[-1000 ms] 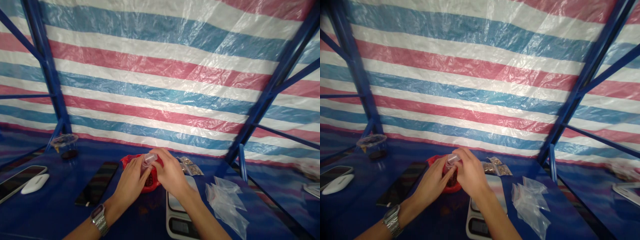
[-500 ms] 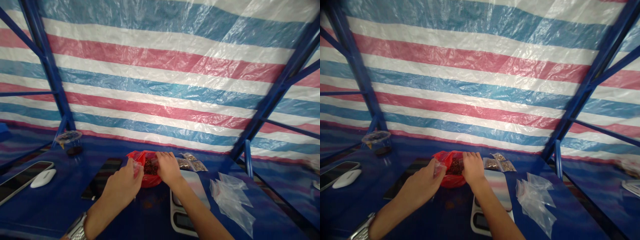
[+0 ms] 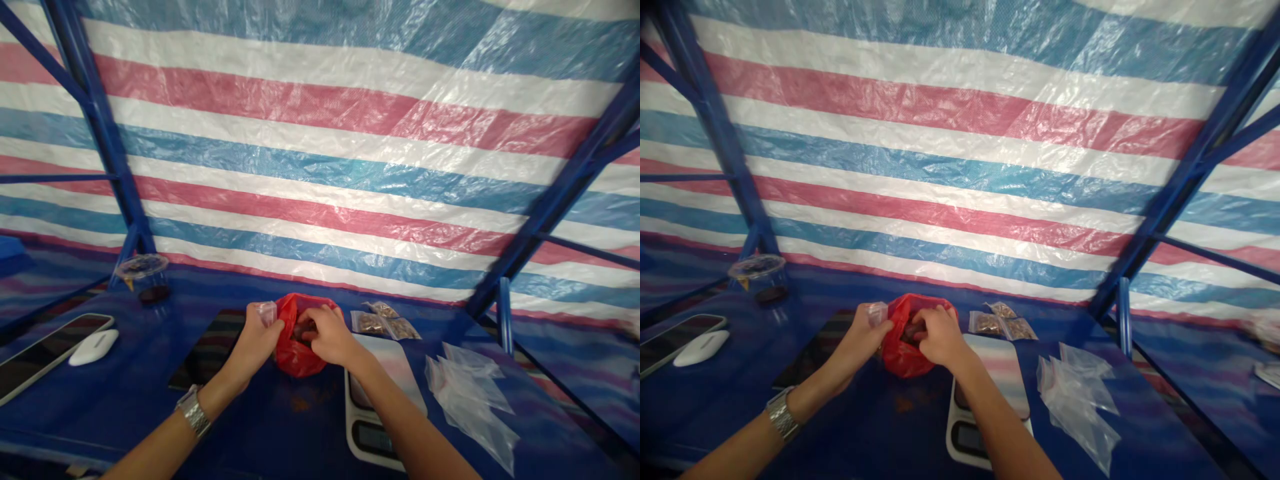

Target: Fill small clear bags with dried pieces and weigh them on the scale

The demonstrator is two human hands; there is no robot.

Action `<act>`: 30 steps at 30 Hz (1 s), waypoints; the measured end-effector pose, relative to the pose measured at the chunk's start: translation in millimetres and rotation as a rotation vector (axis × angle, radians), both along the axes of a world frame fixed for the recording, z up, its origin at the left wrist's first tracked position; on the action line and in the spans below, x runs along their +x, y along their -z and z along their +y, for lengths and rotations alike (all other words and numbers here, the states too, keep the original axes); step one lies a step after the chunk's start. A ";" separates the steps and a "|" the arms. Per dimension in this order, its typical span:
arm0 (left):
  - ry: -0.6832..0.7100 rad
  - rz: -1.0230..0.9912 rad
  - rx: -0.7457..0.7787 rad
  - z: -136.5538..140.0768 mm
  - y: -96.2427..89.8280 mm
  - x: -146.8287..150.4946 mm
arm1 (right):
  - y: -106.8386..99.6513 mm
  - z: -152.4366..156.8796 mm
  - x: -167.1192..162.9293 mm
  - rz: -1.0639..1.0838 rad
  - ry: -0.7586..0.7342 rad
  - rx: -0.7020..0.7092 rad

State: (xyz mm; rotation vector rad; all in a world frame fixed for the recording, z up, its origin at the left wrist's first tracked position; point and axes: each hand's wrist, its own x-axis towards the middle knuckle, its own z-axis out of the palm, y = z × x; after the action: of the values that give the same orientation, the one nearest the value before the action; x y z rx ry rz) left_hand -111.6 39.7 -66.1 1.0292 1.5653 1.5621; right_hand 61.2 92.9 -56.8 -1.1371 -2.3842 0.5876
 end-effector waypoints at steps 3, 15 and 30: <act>0.019 0.176 0.006 -5.0 -5.7 -6.5 | 4.9 2.2 2.0 0.068 -0.003 -0.122; 0.142 0.770 0.146 -23.2 -17.3 2.5 | -28.3 -10.9 37.1 0.564 -0.106 -0.322; 0.162 0.784 0.144 -13.7 -4.8 19.0 | -50.9 -43.7 5.7 0.311 -0.144 0.307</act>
State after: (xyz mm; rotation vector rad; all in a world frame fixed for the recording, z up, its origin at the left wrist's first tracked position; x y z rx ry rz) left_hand -92.6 26.0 -61.3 1.9585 1.8001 1.2266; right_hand 66.9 49.1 -5.9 -0.6921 -2.2003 0.3921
